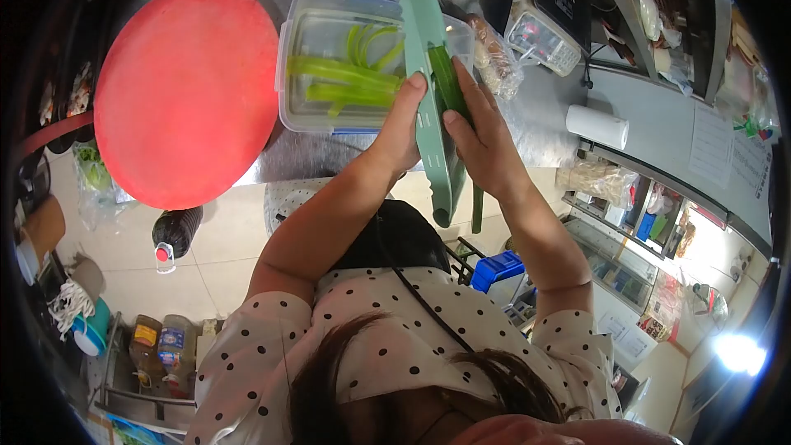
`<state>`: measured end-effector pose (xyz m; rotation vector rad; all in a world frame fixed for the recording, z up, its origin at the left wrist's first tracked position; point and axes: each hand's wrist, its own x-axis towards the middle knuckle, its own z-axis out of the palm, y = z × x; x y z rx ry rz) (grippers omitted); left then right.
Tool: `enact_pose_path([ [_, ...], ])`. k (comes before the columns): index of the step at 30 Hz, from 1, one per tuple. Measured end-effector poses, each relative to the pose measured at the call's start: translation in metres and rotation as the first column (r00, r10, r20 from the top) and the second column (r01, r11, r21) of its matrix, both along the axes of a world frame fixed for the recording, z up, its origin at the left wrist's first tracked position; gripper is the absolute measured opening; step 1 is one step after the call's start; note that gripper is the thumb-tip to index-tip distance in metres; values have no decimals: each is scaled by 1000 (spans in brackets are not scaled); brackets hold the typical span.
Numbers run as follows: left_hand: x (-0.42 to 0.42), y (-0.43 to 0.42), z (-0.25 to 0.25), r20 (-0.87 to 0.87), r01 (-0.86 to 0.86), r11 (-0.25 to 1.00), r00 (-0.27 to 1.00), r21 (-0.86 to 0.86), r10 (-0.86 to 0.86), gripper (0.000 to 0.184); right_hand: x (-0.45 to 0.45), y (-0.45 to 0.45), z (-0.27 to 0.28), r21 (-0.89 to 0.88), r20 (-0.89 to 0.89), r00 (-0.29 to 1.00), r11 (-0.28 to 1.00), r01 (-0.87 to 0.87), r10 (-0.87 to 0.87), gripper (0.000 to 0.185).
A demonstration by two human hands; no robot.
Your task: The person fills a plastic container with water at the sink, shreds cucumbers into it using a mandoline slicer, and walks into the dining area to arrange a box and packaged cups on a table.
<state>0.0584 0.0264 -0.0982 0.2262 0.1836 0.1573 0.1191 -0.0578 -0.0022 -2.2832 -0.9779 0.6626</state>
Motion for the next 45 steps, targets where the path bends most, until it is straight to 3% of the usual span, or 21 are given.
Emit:
enact_pose_path([
  [9, 9, 5, 2, -26, -70, 988, 997, -137, 67, 66, 6, 16, 12, -361, 308, 910, 919, -157, 277, 64],
  [13, 15, 11, 1, -27, -111, 972, 994, -208, 108, 72, 8, 8, 19, -216, 403, 878, 959, -184, 259, 62],
  [17, 17, 31, -10, 159, -107, 963, 976, -247, 150, 77, -12, -18, 50, -279, 250, 945, 950, -140, 213, 68],
  [19, 16, 35, -3, 107, -121, 931, 980, -344, 167, 78, -25, -28, 54, -317, 72, 993, 946, -63, 90, 73],
  [21, 18, 40, 3, 139, -124, 887, 969, -445, 205, 77, -30, -34, 52, -308, 93, 992, 950, -50, 83, 70],
  [22, 18, 40, 11, 12, -169, 907, 982, -385, 188, 78, -28, -35, 54, -303, 125, 987, 951, -60, 102, 70],
  [26, 13, 34, 11, 132, -110, 980, 982, -164, 132, 79, -24, -26, 68, -294, 174, 974, 951, -90, 146, 69],
  [32, 7, 36, 31, 78, -212, 976, 973, -46, 215, 80, -28, -24, 57, -257, 140, 979, 960, -110, 150, 62],
  [41, 8, 12, 33, 115, -155, 987, 981, -33, 158, 79, -19, -6, 47, -124, 204, 972, 988, -91, 115, 60],
  [44, 4, 17, 28, 245, -129, 987, 958, -96, 149, 70, -16, 1, 42, -87, 197, 974, 992, -94, 109, 59],
  [45, 3, 14, 28, 240, -139, 989, 960, -46, 146, 70, -14, 3, 41, -76, 186, 977, 993, -93, 106, 59],
])
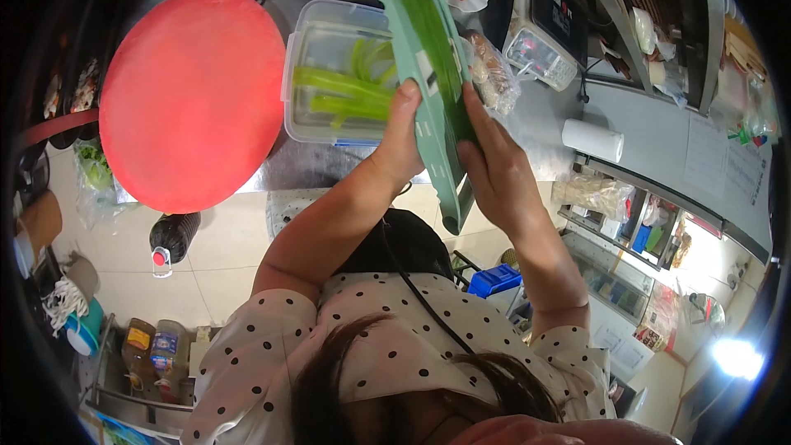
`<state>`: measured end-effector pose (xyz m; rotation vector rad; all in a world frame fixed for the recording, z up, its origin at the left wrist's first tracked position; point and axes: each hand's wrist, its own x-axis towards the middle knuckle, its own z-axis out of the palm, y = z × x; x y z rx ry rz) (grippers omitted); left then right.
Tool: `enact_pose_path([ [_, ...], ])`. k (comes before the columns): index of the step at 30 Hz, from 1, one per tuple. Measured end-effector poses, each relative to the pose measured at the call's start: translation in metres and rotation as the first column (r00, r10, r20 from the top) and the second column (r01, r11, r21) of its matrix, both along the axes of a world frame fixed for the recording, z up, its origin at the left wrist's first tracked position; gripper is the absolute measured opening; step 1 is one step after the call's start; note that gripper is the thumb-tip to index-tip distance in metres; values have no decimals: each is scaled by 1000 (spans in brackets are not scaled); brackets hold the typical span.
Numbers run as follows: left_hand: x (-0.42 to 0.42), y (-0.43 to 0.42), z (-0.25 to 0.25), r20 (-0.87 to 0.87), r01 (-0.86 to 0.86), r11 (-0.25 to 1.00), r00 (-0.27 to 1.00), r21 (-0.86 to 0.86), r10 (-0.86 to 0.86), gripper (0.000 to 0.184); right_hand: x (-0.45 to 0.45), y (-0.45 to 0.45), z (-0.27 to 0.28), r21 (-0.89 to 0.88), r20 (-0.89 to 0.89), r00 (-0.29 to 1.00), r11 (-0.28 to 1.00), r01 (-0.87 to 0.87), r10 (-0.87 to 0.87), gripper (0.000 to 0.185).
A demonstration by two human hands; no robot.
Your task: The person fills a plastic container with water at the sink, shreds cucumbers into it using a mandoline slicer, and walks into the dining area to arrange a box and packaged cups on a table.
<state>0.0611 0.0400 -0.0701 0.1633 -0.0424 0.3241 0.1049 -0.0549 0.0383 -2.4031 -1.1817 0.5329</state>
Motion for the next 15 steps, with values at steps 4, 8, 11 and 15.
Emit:
enact_pose_path([
  [4, 0, -15, -2, -48, 18, 997, 999, 72, -14, 71, 10, 11, -1, -22, 46, 999, 1000, -11, 12, 58],
  [8, 3, -10, -6, -135, 76, 997, 988, -28, -79, 74, 11, 2, 1, -91, 3, 1000, 996, -15, 16, 63],
  [11, 7, 1, -3, -195, 44, 997, 979, -64, -56, 77, 4, -10, 14, -123, -151, 988, 992, 20, -39, 65],
  [15, 6, 2, -7, -128, 25, 997, 991, -67, -33, 77, 4, -29, 4, 7, -139, 988, 998, -59, 59, 61],
])
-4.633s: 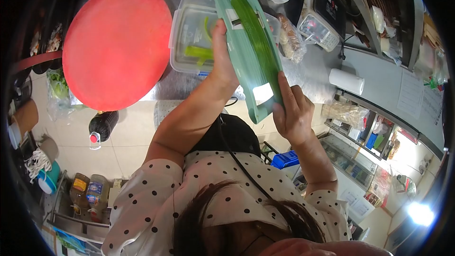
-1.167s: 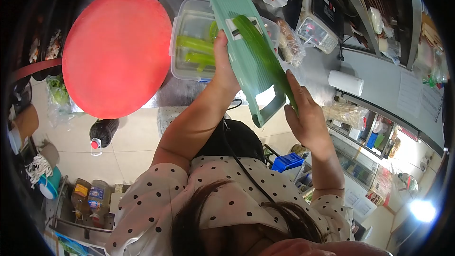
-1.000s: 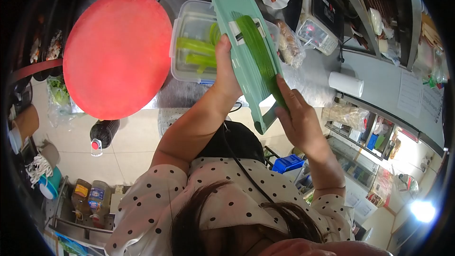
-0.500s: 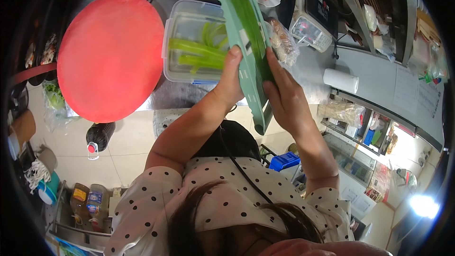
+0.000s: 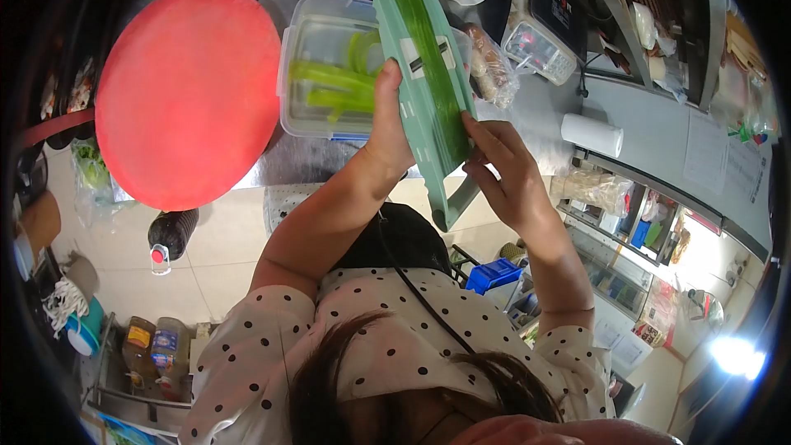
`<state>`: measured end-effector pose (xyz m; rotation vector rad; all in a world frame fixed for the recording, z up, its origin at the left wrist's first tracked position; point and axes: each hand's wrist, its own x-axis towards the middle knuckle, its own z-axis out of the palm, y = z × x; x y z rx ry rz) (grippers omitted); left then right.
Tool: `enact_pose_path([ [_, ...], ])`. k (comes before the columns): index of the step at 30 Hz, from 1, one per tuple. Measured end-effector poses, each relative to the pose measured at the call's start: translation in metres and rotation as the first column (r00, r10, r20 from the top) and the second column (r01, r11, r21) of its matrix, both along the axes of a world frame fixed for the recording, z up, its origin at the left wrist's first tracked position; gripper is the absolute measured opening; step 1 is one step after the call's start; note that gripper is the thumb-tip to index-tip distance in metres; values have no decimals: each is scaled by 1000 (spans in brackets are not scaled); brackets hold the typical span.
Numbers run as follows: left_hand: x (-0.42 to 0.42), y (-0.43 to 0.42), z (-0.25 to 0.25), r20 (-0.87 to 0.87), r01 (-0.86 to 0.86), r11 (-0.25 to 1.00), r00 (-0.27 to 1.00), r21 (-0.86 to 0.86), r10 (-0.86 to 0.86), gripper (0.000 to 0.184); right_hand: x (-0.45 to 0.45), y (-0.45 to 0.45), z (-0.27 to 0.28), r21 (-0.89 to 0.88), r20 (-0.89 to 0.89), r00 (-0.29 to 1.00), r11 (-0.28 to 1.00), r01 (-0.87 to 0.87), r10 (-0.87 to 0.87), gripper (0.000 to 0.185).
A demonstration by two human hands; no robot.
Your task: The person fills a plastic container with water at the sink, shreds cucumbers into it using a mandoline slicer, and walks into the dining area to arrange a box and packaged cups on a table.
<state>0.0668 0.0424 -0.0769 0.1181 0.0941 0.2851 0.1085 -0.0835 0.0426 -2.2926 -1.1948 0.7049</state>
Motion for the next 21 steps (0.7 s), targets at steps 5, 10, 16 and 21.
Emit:
enact_pose_path([
  [5, -4, -4, 6, 40, 52, 998, 998, -18, -51, 78, 6, -1, -11, 159, 215, 965, 969, -187, 151, 58],
  [10, -13, -14, 12, 12, 99, 991, 995, -92, -98, 76, 17, 3, -18, 243, 299, 941, 941, -236, 159, 61],
  [16, -15, -17, 23, -6, 89, 991, 996, -104, -90, 65, 39, 8, -24, 226, 352, 925, 946, -232, 142, 59],
  [21, -11, -23, 0, 64, 213, 976, 974, 48, -216, 67, 77, 9, -37, 511, -72, 997, 859, 33, 4, 69],
])
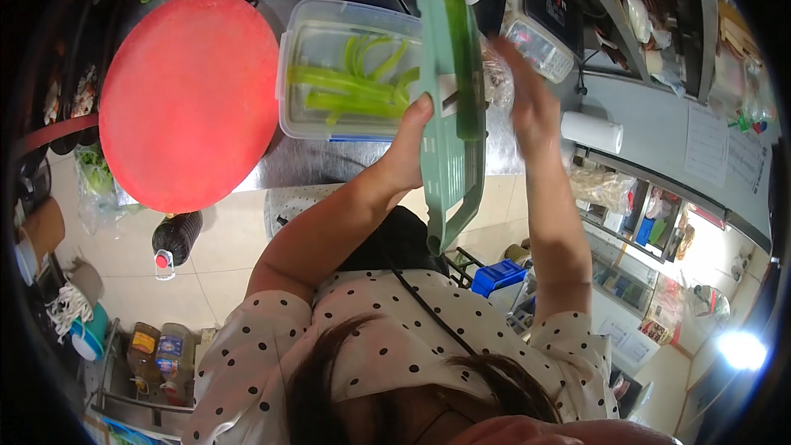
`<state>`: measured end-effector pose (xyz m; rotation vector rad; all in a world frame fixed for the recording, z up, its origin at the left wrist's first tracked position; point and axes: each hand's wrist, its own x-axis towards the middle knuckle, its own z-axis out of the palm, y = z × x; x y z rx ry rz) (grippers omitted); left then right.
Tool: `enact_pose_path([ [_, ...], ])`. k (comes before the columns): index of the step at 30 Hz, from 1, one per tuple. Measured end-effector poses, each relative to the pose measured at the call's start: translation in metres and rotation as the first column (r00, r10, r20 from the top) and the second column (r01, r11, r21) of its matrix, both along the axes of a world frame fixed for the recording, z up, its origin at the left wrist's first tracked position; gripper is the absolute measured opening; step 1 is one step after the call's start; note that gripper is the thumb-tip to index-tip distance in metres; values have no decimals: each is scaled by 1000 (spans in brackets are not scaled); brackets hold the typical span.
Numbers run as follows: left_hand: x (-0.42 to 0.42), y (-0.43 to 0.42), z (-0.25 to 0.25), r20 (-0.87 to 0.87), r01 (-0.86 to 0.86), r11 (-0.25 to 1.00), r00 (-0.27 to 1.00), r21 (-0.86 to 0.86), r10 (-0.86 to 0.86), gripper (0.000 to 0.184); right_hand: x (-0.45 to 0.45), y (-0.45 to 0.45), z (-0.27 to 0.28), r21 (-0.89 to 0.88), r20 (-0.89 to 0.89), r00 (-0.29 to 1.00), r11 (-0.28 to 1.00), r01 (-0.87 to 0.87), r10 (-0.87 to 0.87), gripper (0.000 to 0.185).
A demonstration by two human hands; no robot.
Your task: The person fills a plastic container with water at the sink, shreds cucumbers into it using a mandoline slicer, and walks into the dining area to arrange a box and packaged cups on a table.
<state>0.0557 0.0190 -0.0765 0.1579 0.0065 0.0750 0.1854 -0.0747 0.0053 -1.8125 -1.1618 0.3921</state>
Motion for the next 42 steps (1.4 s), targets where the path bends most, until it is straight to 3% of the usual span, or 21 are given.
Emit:
enact_pose_path([
  [4, 9, -21, -13, 56, -9, 1000, 998, 16, 8, 67, 15, 61, -11, -96, -209, 911, 934, 344, -356, 61],
  [6, 6, -18, -2, -42, -24, 996, 999, 87, 28, 61, 16, 78, -28, -163, -77, 914, 909, 383, -399, 55],
  [11, 4, -14, 2, -62, -54, 995, 996, 81, 59, 59, 29, 92, -55, 230, 222, 868, 889, 397, -445, 33],
  [14, 6, -10, 3, -74, -69, 993, 994, 94, 76, 63, 26, 100, -42, 227, -3, 888, 865, 448, -459, 29],
  [18, 4, -11, -6, -23, -27, 992, 999, 122, 30, 64, 42, 108, -42, 303, 19, 866, 828, 472, -500, 25],
  [20, 1, -19, -11, -32, -7, 992, 999, 125, 11, 65, 57, 116, -35, 422, 250, 785, 793, 439, -567, 22],
  [22, -3, -35, -9, -89, -1, 994, 996, 111, 11, 66, 85, 123, -35, 562, 548, 586, 782, 270, -596, 27],
  [23, -6, -39, -11, -88, -4, 992, 996, 126, 15, 65, 64, 139, -18, 556, -76, 818, 657, 509, -570, 29],
  [24, -7, -38, -18, -122, 28, 987, 993, 159, -9, 65, 65, 140, -3, 413, -93, 728, 639, 649, -679, 31],
  [27, -5, -17, -14, -258, 68, 982, 966, 176, -20, 67, 67, 118, 37, 313, -271, 807, 744, 590, -525, 18],
  [28, -2, -8, -22, -229, 66, 992, 973, 105, -40, 67, 74, 104, 47, 268, -390, 777, 746, 610, -494, 18],
  [29, 5, 5, -34, -196, 64, 997, 979, 34, -56, 68, 68, 90, 53, 156, -493, 780, 843, 515, -385, 18],
  [30, 10, 16, -44, -160, 63, 997, 985, -38, -68, 69, 51, 77, 46, 7, -430, 768, 848, 530, -476, 19],
  [31, 14, 24, -44, -180, 14, 997, 983, -81, -28, 68, 21, 71, 43, -140, -349, 755, 828, 544, -555, 25],
  [32, 20, 34, -39, -198, -37, 992, 980, -122, 12, 68, 5, 51, 25, -380, -171, 795, 783, 492, -582, 46],
  [34, 26, 45, -31, -233, -97, 982, 971, -161, 58, 69, -37, 17, 2, -393, -494, 794, 906, 159, -353, 64],
  [35, 27, 47, -28, -252, -104, 982, 966, -158, 62, 69, -56, 16, 3, -400, -534, 771, 907, 131, -347, 65],
  [37, 30, 42, -27, -273, -133, 988, 956, -83, 106, 69, -64, 5, -5, -475, -93, 986, 877, 78, -138, 57],
  [38, 31, 38, -27, -289, -129, 988, 952, -88, 99, 68, -72, 8, -9, -437, 61, 994, 893, 113, -96, 56],
  [40, 30, 32, -25, -319, -130, 987, 943, -95, 94, 65, -74, 7, -9, -429, 121, 988, 892, 141, -98, 53],
  [42, 25, 26, -22, -215, -104, 994, 972, -44, 92, 62, -70, 8, -9, -410, 154, 983, 898, 160, -105, 51],
])
